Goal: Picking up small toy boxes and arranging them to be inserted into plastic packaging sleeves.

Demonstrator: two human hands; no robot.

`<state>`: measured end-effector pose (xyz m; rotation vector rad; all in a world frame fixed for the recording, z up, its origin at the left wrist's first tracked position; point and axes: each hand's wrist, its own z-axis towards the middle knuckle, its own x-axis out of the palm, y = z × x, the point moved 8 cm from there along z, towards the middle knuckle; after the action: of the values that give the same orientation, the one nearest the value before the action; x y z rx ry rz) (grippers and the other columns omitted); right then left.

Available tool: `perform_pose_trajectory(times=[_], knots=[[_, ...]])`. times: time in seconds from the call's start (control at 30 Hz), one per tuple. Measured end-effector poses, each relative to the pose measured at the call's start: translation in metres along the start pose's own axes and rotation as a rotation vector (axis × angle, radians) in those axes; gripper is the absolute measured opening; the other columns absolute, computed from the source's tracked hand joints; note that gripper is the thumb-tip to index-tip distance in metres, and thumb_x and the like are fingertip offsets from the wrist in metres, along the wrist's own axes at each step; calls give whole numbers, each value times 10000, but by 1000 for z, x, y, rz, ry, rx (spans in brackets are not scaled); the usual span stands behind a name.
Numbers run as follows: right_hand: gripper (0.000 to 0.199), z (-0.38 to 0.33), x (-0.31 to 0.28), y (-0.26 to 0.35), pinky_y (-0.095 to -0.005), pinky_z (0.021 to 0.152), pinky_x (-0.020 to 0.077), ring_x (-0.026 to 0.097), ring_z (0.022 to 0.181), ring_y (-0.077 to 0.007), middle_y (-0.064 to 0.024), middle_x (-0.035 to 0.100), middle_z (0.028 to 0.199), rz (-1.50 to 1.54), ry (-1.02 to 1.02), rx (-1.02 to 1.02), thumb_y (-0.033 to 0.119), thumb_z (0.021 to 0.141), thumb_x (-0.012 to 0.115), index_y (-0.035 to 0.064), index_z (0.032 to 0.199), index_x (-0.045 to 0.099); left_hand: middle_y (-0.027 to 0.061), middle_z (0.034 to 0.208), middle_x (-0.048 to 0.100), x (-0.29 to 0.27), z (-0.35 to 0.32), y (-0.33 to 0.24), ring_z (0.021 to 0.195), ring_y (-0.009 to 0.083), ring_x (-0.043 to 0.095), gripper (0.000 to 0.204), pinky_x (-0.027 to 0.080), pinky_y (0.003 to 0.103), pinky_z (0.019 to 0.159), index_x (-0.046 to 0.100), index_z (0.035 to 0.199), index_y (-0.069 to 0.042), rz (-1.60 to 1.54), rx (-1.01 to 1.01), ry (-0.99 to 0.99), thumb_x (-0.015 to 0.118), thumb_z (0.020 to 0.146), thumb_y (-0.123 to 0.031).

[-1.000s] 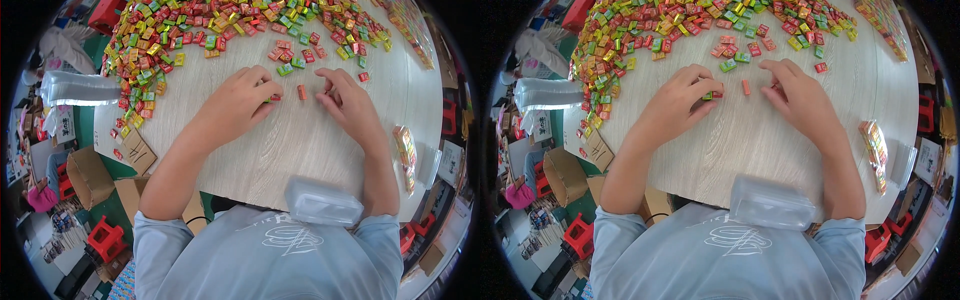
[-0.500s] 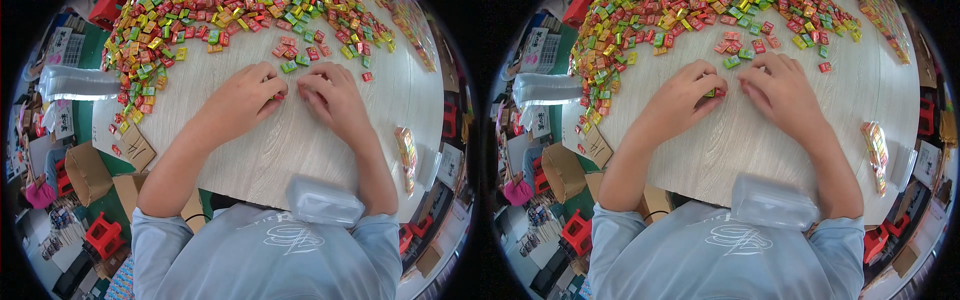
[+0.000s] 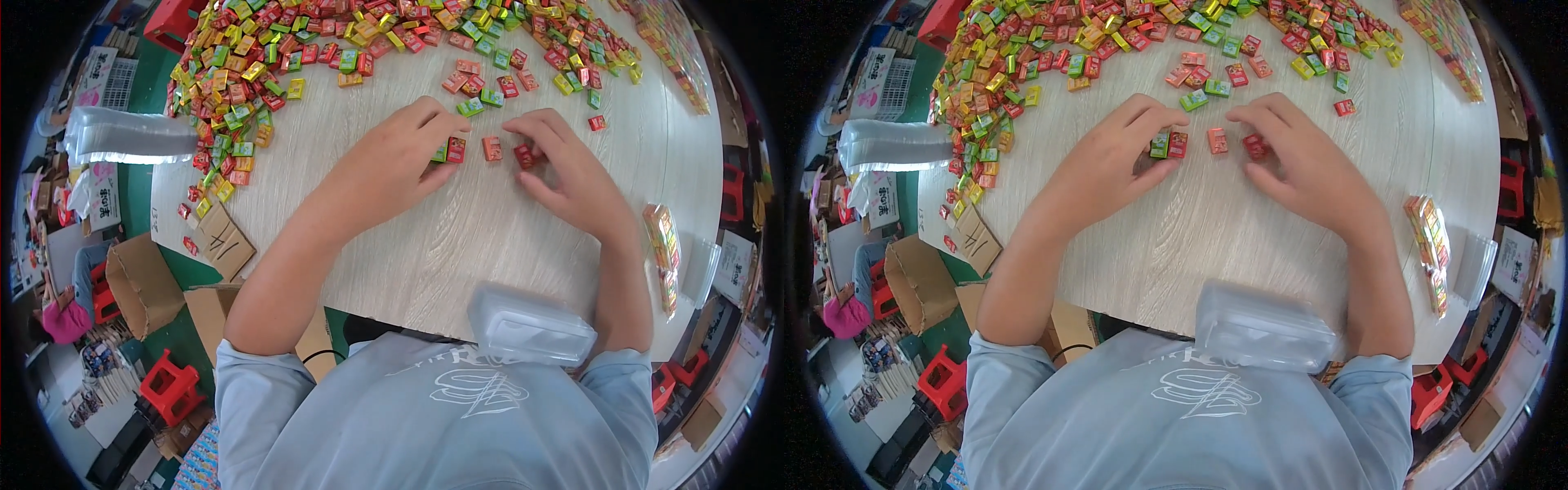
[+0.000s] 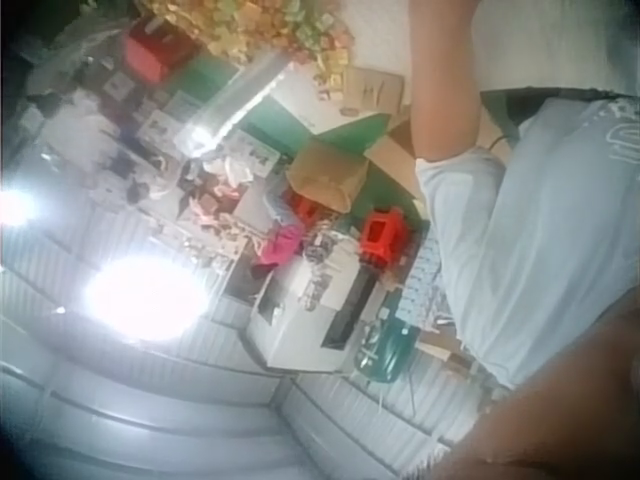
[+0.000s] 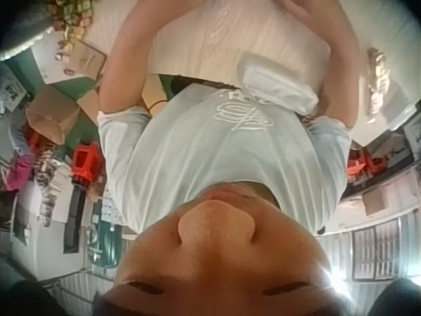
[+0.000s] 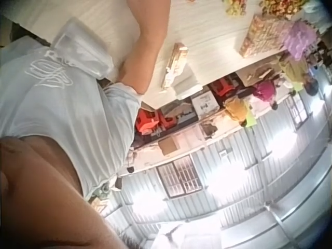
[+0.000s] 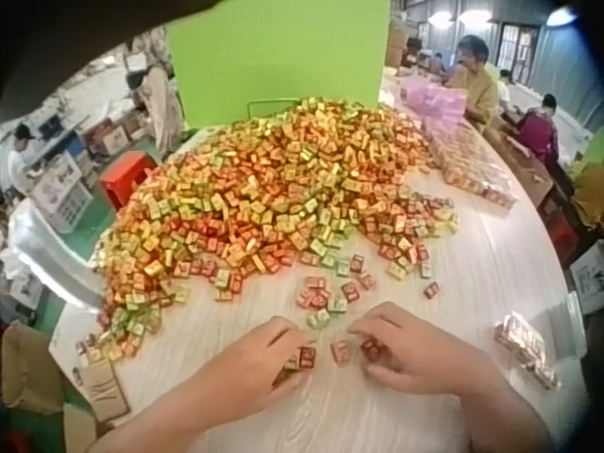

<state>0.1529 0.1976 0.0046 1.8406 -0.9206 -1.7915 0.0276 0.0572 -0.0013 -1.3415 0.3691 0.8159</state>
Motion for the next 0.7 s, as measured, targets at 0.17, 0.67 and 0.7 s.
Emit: perform_pose_trajectory(times=[0.17,0.67,0.7], knots=[[455,15,16,17,-367,949,532,623,1121,-314,-149,564,1288,-17,-90,-169,15,908,704,36,1346,581,120,1092,593,9,3,-5,884,299,649,389,553,397,782,632,1231,-49,123,71,-70,769,867,-62],[409,7,4,37,-400,884,562,667,998,-343,-149,647,1153,-87,-290,-288,34,882,762,56,1271,637,127,1103,624,-3,2,-22,955,321,657,372,561,406,835,674,1174,-5,106,145,-168,805,832,-69],[409,7,8,36,-400,884,562,667,998,-343,-149,647,1153,-87,-293,-286,34,882,762,56,1271,637,128,1115,632,-3,2,-23,967,322,662,388,566,403,836,677,1178,-1,113,146,-170,814,820,-64]])
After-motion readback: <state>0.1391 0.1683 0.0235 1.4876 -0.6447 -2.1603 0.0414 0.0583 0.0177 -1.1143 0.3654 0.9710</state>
